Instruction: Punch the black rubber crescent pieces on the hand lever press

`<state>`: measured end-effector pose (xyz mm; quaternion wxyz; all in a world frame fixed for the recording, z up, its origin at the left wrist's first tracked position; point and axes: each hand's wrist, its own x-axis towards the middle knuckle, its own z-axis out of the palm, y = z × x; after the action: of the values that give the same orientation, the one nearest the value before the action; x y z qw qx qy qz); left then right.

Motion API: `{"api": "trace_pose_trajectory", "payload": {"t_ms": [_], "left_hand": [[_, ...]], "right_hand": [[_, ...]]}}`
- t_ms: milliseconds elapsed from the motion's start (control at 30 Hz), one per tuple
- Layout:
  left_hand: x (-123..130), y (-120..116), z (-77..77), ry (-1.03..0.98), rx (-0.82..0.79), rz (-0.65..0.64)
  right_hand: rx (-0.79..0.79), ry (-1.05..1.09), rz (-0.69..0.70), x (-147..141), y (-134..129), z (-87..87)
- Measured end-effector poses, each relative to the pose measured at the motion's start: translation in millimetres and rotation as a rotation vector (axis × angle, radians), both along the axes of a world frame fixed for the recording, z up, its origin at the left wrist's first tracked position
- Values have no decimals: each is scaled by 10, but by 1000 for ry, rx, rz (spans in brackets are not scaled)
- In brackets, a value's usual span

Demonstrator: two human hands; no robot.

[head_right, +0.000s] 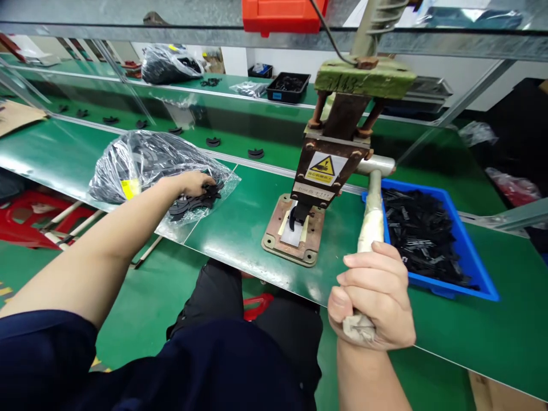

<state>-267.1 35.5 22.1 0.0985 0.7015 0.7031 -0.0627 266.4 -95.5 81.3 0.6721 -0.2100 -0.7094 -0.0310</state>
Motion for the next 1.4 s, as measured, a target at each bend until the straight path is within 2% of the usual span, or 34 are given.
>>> {"api": "trace_pose_trajectory", "payload": {"t_ms": [67,133,300,467,567,667,733,800,900,1000,1067,1167,1400], "left_hand": [[18,46,23,49,-79,-56],[45,52,34,75,-81,-65],[178,-45,9,147,95,-17],[376,-145,31,74,239,-10],[646,-244,85,-19,336,-126],[1040,-396,116,-121,263,-305],[1309,-496,87,-197,223,-399],[1542,-571,-2,-310,221,-426],[1809,-644,-225,-558,195,-281],[2016,-702,-449,-919,193,13],[2137,-733,-526,-1181,201,181],[2273,-734,-492,-1395,157,261],[2430,-511,-199,-1459,59,218]], "right_hand": [[18,14,3,-6,16,-2],[33,15,12,-15,33,-3],[29,13,17,-36,20,19],[8,-7,-5,-60,-30,53],[27,1,-2,-82,-30,60],[38,3,4,-94,-27,63],[21,-6,4,-93,-36,66],[10,-18,8,-88,-50,70],[3,-19,5,-83,-61,71],[19,-11,4,-87,-52,67],[31,-8,7,-94,-41,64],[33,6,7,-100,-25,59],[36,28,-16,-114,-2,43]]}}
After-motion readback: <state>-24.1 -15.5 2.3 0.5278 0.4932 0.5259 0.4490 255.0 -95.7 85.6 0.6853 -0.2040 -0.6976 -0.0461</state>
